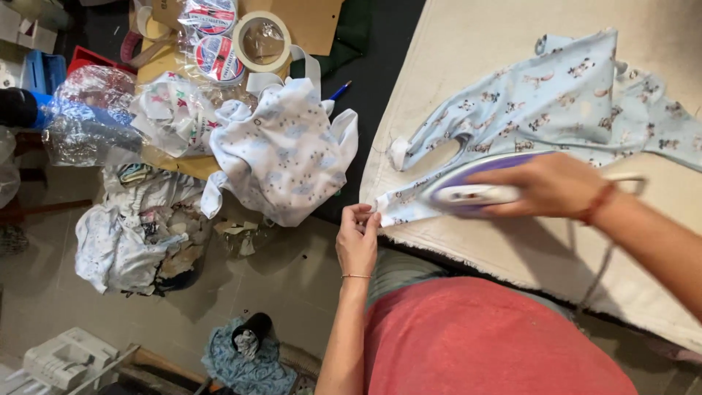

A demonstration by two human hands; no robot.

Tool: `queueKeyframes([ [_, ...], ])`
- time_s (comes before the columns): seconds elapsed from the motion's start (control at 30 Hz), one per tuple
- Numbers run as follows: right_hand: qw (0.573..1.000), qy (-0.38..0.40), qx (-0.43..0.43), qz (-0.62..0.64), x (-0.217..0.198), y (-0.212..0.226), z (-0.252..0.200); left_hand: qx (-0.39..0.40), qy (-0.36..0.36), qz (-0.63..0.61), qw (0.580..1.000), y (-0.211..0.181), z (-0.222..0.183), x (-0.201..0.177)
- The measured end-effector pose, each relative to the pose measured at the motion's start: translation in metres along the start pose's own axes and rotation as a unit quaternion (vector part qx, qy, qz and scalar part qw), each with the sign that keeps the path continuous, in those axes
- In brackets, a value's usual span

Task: Ironing and folding a baby onesie on a work table

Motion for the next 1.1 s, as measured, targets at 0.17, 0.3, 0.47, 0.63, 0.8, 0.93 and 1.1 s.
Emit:
queueKeyframes([
  [0.17,1.0,-0.005,-0.006,0.016,-0.004,0.049,0.0,0.006,-0.014,-0.011,1.0,0.008,0.003,0.003],
  [0.3,0.997,-0.003,0.019,0.074,0.0,-0.002,-0.021,-0.006,-0.003,0.003,1.0,-0.006,0.0,0.004],
  [0.47,0.921,0.007,0.353,0.163,-0.005,-0.081,-0.068,0.001,-0.002,0.023,1.0,-0.007,0.001,0.005],
  [0.63,0.851,-0.145,0.358,0.355,0.076,-0.155,-0.127,0.165,-0.045,0.109,0.979,-0.021,-0.005,0.012],
  [0.8,0.798,-0.176,0.354,0.455,0.152,-0.175,-0.175,0.288,-0.083,0.114,0.947,-0.053,0.015,0.015],
  [0.93,0.782,-0.159,0.384,0.465,0.156,-0.158,-0.187,0.284,-0.086,0.173,0.939,-0.067,0.047,0.032],
  [1.1,0.832,-0.177,0.408,0.332,0.118,-0.163,-0.159,0.284,-0.128,0.262,0.914,-0.071,0.069,0.052],
])
Point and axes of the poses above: each hand's wrist, its own z-axis towards the middle knuckle, its own x-axis out of the palm, y = z × x, the point moved 2 cm from there along z, towards the middle knuckle, and after that the axes turned 11 degrees about x, right-handed, at the moved point
